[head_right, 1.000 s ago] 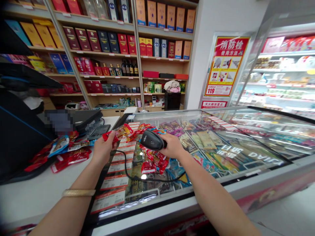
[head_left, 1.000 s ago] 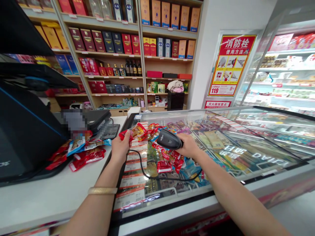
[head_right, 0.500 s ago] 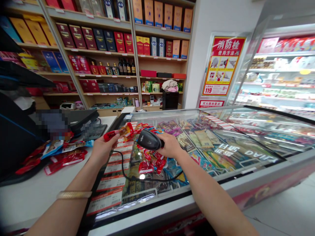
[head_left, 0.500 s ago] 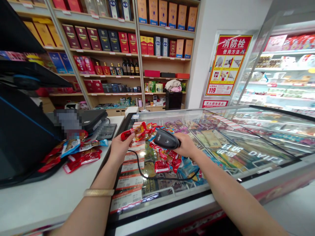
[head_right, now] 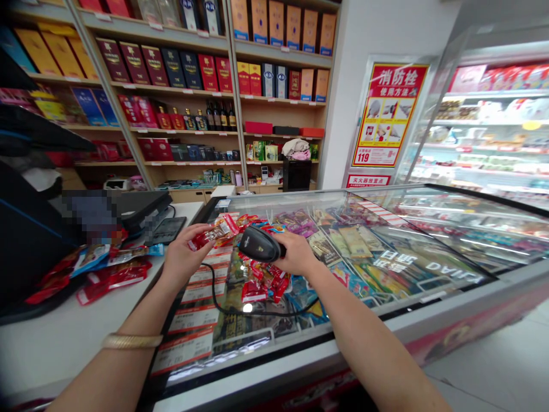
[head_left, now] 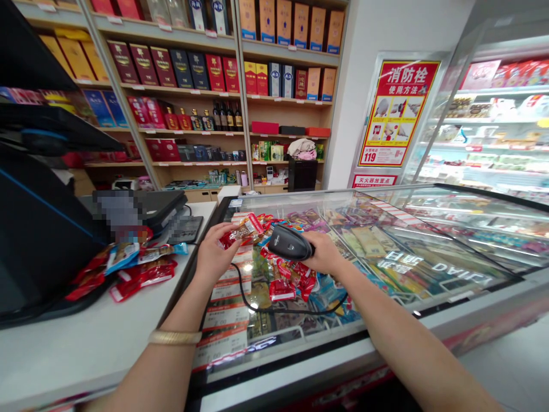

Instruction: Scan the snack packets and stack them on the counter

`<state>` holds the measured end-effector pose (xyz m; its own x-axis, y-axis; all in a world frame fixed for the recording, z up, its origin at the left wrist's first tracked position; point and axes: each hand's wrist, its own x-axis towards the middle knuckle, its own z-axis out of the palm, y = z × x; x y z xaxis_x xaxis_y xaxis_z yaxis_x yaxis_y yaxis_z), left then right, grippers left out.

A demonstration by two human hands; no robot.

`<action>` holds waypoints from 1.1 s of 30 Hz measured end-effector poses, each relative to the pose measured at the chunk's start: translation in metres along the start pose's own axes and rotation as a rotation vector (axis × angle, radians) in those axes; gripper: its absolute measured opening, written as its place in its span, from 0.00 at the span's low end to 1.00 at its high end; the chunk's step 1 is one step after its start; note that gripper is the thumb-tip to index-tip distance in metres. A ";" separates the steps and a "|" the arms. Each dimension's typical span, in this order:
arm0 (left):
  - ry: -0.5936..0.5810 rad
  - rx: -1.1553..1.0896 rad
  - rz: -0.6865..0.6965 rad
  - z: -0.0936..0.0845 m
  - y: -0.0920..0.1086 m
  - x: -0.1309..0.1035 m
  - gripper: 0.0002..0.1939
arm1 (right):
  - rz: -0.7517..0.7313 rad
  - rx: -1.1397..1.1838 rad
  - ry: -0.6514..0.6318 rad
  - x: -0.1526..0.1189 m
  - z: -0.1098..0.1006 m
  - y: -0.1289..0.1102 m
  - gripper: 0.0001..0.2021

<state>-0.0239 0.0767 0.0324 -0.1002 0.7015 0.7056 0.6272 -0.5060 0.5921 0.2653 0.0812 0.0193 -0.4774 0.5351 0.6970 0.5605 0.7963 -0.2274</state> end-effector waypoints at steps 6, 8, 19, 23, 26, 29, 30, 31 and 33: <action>-0.051 0.117 0.079 0.000 0.003 -0.001 0.19 | 0.000 -0.019 -0.041 0.000 0.000 0.001 0.14; -0.057 0.130 0.082 0.000 0.004 -0.001 0.20 | 0.004 -0.027 -0.052 0.000 0.000 0.001 0.14; -0.030 0.069 -0.072 0.002 0.008 -0.003 0.22 | 0.019 -0.042 -0.068 0.000 -0.002 0.000 0.14; 0.205 -0.217 -0.385 0.003 0.015 0.001 0.27 | 0.025 -0.021 -0.046 0.000 -0.002 -0.002 0.13; 0.511 -0.579 -0.593 -0.007 0.014 0.011 0.25 | 0.022 -0.004 -0.037 0.000 -0.002 -0.002 0.13; 0.733 -0.729 -0.605 -0.029 0.003 0.024 0.18 | 0.018 -0.001 -0.034 0.000 -0.001 -0.002 0.12; 0.786 -0.723 -0.583 -0.038 -0.002 0.027 0.17 | 0.016 0.000 -0.030 0.000 -0.001 -0.002 0.12; 0.830 -0.703 -0.565 -0.047 -0.007 0.031 0.16 | 0.014 0.001 -0.027 0.000 0.000 -0.002 0.12; 0.894 -0.656 -0.546 -0.063 -0.017 0.037 0.19 | 0.012 0.002 -0.018 -0.001 0.001 -0.002 0.13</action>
<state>-0.0874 0.0796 0.0729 -0.8814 0.4406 0.1702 -0.1423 -0.5913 0.7938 0.2642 0.0797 0.0189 -0.4832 0.5495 0.6816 0.5647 0.7906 -0.2370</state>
